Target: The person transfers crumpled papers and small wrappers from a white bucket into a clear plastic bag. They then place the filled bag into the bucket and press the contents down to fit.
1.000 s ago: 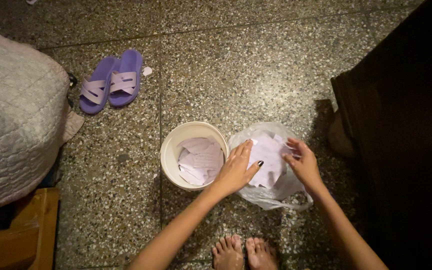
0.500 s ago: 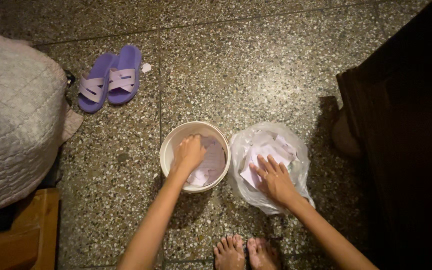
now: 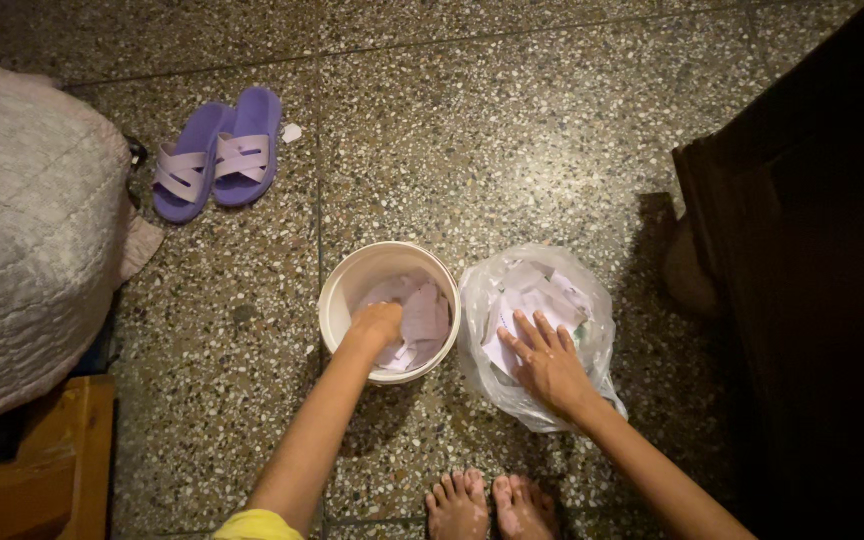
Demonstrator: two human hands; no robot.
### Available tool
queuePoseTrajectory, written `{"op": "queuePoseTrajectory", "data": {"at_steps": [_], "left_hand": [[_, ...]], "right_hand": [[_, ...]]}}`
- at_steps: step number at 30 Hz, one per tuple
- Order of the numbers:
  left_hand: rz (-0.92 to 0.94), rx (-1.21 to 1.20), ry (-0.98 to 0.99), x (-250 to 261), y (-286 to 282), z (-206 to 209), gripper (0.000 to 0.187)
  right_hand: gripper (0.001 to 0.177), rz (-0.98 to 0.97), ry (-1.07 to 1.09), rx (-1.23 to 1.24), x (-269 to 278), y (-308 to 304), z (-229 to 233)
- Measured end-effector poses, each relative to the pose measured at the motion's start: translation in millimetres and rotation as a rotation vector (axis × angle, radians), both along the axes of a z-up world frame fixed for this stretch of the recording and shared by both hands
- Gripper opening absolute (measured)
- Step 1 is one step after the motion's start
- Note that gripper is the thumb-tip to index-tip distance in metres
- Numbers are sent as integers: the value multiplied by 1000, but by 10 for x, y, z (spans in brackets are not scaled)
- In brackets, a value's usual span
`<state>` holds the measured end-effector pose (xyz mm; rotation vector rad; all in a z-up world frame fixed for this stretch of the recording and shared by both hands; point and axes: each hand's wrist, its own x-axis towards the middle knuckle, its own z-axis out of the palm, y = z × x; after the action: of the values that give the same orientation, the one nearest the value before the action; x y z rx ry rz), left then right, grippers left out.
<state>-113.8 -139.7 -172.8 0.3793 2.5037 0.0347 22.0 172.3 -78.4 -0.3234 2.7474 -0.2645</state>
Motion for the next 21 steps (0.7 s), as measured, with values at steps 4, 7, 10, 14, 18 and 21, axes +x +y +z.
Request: {"op": "queuePoseTrajectory", "data": {"at_steps": [4,7,10,14,18,21], "left_hand": [[-3,82,-13,21,80,250,26],[3,58,61,25,162,673,24],[11,140,95,-1,151,1187,25],[35,180,212,3,171,1926,27],[-6,282,294,162,286,2562,28],[-64,354,194,257,476,2768,23]], "right_hand": [[67,-23,-7,-44,-30,16,37],[71,-34,19,-112,-73,82,73],[64,-28,99,-209,-79,170,134],[43,-38,250,-323,-112,209,324],[43,-86,458,-495,-127,99,744],[56,-124,647,-564,-93,-71,1112]]}}
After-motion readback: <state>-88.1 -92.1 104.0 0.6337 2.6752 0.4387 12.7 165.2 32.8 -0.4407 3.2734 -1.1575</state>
